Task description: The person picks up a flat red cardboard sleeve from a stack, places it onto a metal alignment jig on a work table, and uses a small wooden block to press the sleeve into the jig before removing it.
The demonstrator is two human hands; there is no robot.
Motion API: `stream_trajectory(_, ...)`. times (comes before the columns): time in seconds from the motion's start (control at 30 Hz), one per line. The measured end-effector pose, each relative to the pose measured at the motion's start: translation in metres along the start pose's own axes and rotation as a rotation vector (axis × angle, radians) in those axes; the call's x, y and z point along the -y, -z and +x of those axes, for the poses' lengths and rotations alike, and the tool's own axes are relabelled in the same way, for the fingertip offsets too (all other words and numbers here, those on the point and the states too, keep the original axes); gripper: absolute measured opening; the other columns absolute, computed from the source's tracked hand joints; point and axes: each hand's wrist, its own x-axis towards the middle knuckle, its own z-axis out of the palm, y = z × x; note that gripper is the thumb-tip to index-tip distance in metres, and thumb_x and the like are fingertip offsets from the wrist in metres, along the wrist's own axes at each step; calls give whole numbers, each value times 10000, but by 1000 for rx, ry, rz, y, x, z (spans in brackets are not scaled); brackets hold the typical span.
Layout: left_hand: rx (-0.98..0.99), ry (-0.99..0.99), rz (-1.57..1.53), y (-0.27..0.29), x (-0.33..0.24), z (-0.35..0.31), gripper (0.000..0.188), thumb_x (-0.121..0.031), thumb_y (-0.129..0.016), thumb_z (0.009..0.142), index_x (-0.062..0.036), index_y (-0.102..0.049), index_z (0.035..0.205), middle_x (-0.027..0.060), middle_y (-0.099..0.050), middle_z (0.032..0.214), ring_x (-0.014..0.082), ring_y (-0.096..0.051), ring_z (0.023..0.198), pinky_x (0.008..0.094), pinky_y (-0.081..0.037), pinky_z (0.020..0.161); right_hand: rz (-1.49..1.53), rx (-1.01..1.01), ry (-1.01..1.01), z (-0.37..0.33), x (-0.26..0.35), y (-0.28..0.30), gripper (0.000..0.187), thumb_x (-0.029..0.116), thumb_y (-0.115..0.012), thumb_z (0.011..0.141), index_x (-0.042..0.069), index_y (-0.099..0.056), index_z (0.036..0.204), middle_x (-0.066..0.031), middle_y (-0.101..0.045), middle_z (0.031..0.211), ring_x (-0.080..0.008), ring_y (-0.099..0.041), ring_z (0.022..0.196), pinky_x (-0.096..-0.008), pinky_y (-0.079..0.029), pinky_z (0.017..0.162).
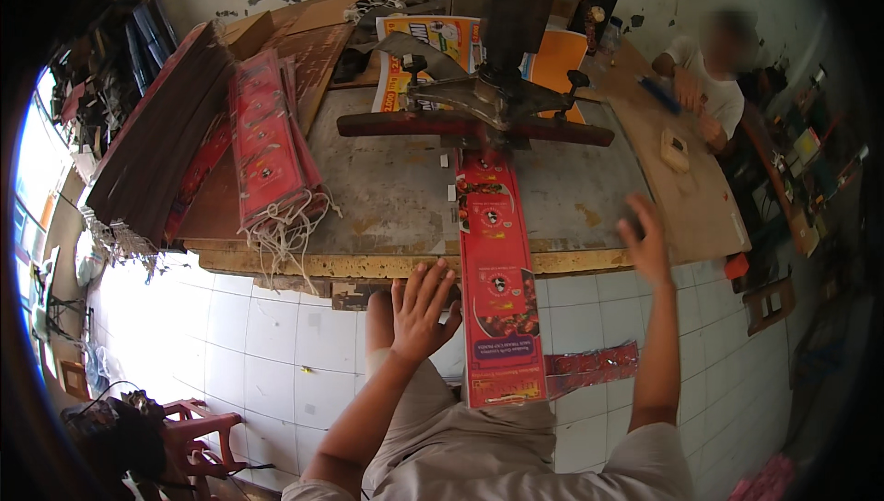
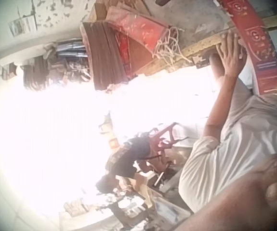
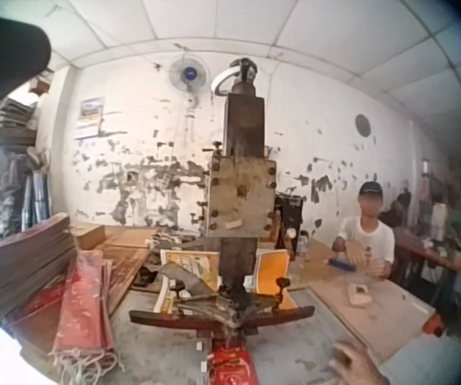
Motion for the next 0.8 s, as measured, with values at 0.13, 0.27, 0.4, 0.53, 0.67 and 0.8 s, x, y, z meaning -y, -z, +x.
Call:
stream_trajectory(0.13, -18, 22, -36, 8, -8, 8, 660, -302, -796, 927, -160, -658, 1557, 61, -585, 1685, 290, -470, 1601, 550, -161, 1360, 107, 276, 361, -57, 84, -36, 659, 376, -771, 1061, 108, -573, 1629, -113, -496, 1748, -356, -390, 1658, -566, -271, 1370)
stream_trajectory(0.27, 10, 20, -105, 28, -19, 22, 682, -373, -832, 917, -175, -658, 1545, 54, -588, 1679, 282, -488, 1586, 539, -190, 1348, 138, 328, 399, -66, 131, -49, 710, 424, -796, 1025, 118, -577, 1626, -126, -446, 1779, -340, -358, 1680, -602, -263, 1377)
stream_trajectory(0.4, 106, -92, -132, 36, -16, 24, 670, -434, -847, 906, -194, -675, 1507, 27, -596, 1665, 267, -510, 1566, 533, -231, 1333, 52, 318, 423, -64, 141, -58, 743, 447, -816, 1002, 96, -588, 1616, -135, -446, 1773, -353, -377, 1665, -608, -272, 1372)
stream_trajectory(0.53, 137, -122, -120, 41, -16, 27, 670, -462, -835, 904, -200, -669, 1499, 20, -607, 1646, 258, -524, 1553, 544, -251, 1326, 35, 321, 438, -63, 145, -55, 750, 461, -823, 992, 83, -603, 1602, -141, -448, 1765, -360, -394, 1652, -612, -286, 1363)
stream_trajectory(0.67, 190, -130, -124, 47, -14, 37, 688, -476, -816, 916, -193, -644, 1519, 28, -593, 1656, 260, -515, 1560, 560, -244, 1338, -3, 344, 410, -59, 150, -53, 765, 481, -818, 992, 71, -603, 1602, -154, -447, 1760, -359, -394, 1652, -600, -303, 1349)
stream_trajectory(0.8, 256, -148, -12, 51, -9, 65, 765, -485, -788, 936, -124, -589, 1581, 64, -544, 1702, 294, -496, 1572, 585, -249, 1345, -30, 318, 442, -32, 141, -70, 776, 484, -798, 1016, 63, -578, 1630, -158, -443, 1769, -371, -408, 1641, -573, -326, 1334)
